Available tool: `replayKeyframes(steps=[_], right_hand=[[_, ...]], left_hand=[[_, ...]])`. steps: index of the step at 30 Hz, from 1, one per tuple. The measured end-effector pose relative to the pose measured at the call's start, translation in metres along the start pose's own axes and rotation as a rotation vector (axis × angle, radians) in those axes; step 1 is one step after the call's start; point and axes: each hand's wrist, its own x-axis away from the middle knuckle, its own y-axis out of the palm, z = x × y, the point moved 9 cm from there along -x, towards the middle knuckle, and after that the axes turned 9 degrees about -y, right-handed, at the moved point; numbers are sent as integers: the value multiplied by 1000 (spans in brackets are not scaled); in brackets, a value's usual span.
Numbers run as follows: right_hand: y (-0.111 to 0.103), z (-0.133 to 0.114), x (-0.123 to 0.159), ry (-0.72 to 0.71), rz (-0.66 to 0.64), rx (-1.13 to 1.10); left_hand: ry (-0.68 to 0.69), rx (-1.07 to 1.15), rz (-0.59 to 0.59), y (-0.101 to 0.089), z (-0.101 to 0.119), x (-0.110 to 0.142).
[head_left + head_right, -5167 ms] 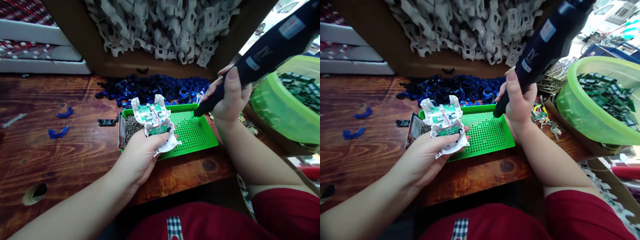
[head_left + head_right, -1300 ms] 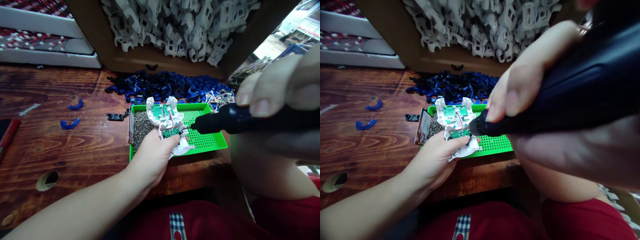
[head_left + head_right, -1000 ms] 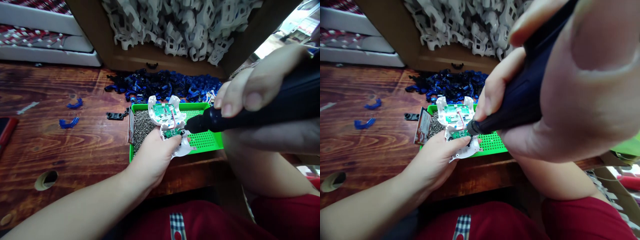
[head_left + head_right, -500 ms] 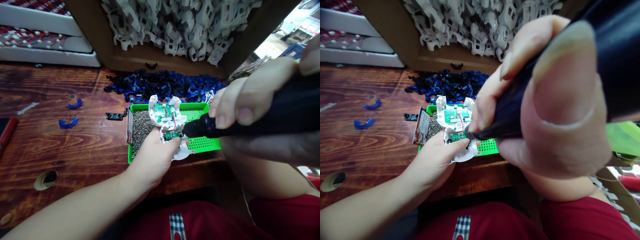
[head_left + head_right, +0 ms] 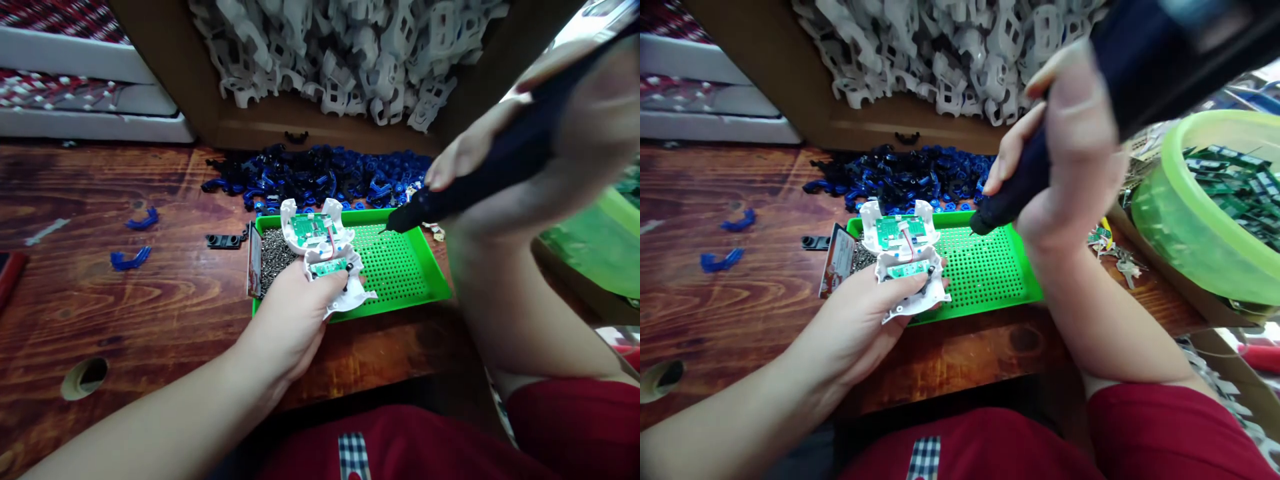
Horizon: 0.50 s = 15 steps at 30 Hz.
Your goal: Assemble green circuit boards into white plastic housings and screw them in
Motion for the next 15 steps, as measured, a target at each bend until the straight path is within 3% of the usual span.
replayKeyframes(steps=[3, 6, 15], right_hand=[[-5, 26, 3, -52, 99, -14], [-3, 48, 8, 17, 38, 4], [-6, 50, 14, -8, -3, -12]], left_hand=[[34, 23, 52, -5, 5, 1], [63, 12, 101, -10, 11, 2], [54, -16, 78, -9, 11, 1]])
